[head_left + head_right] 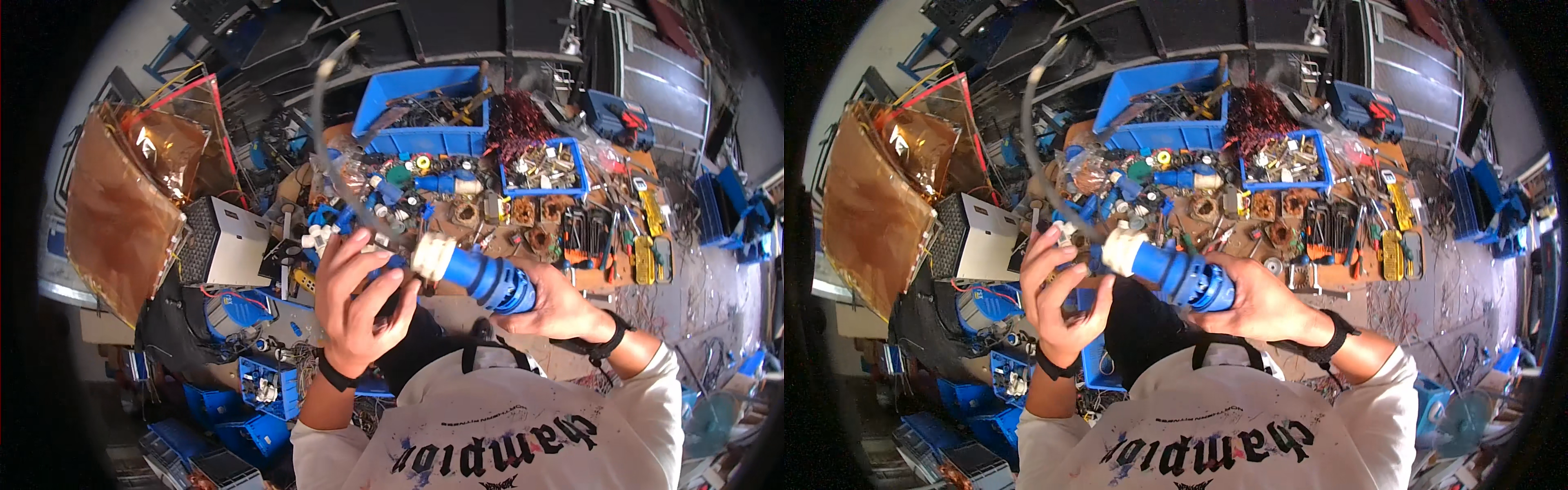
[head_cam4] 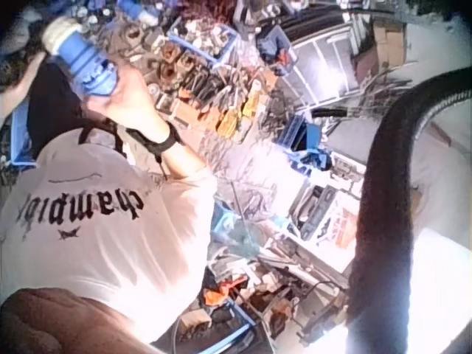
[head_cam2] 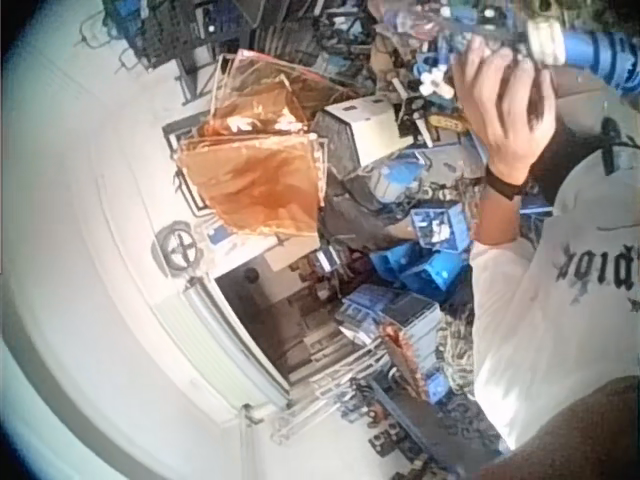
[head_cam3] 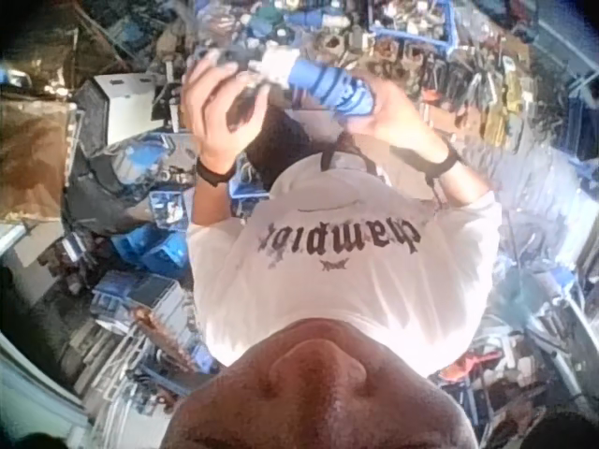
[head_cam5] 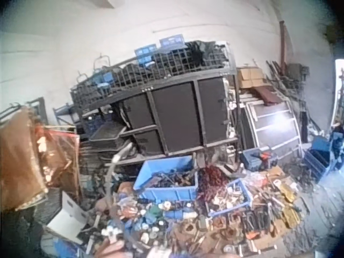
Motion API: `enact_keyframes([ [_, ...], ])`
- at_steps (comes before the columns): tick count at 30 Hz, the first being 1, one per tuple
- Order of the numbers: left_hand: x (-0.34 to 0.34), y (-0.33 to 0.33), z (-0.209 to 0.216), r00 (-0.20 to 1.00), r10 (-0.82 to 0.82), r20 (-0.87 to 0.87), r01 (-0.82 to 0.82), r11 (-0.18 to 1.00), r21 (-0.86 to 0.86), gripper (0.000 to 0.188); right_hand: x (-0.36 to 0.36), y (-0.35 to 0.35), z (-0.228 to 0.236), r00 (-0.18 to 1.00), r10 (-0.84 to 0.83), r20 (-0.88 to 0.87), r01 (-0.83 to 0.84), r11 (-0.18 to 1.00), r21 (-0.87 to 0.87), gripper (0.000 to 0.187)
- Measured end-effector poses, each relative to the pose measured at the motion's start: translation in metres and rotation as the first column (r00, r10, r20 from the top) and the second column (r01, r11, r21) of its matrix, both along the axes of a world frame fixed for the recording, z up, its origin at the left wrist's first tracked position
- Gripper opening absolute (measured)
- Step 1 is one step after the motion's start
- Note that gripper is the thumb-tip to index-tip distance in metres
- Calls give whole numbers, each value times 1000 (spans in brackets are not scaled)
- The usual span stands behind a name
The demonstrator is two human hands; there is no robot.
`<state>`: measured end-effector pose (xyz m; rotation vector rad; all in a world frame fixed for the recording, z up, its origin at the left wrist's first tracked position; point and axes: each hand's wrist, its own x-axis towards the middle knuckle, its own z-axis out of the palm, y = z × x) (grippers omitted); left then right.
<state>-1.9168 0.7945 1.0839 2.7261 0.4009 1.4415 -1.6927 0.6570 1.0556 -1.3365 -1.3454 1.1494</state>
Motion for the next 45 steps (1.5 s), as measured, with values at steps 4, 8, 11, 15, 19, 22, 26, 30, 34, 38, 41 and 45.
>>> enact_keyframes([
  [4, 0, -7, -23, 964, 25, 265, 177, 684, -708, 29, -5, 7, -9, 970, -19, -242, 9, 999, -41, 41],
  [8, 25, -7, -29, 906, -135, 400, 422, 274, -864, 60, -17, 14, -26, 952, -49, -303, 34, 998, -54, 38],
  [11, 45, -11, -19, 835, -190, 516, 540, 102, -836, 57, -24, 16, -37, 910, -27, -414, -5, 997, -77, 38],
  [15, 58, -28, -13, 776, -120, 620, 630, 77, -773, 23, -29, 16, -36, 890, -1, -455, -17, 999, -35, 43],
  [19, 58, -34, -15, 864, -144, 483, 504, 283, -816, 26, -32, 17, -36, 915, -13, -404, 4, 1000, -23, 42],
  [22, 57, -36, -13, 925, -88, 371, 371, 433, -822, 26, -38, 19, -30, 917, -23, -398, 42, 998, 37, 41],
  [26, 59, -32, -15, 914, -68, 401, 392, 408, -825, 26, -36, 19, -38, 941, -34, -336, 36, 999, -2, 42],
  [30, 59, -28, -14, 865, -142, 482, 500, 322, -804, 30, -31, 21, -32, 937, -15, -348, 23, 1000, 19, 46],
  [34, 56, -29, -7, 807, -243, 539, 590, 269, -762, 43, -29, 21, -29, 909, 30, -415, -23, 999, 22, 52],
  [38, 52, -40, -3, 797, -234, 557, 604, 296, -740, 54, -19, 19, -39, 916, 125, -382, -117, 992, 45, 60],
  [41, 53, -45, -7, 764, -194, 615, 644, 289, -708, 65, -16, 18, -38, 909, 138, -393, -137, 990, 30, 62],
  [45, 51, -44, -7, 746, -218, 629, 665, 274, -695, 66, -11, 16, -41, 921, 138, -365, -114, 990, 86, 65],
])
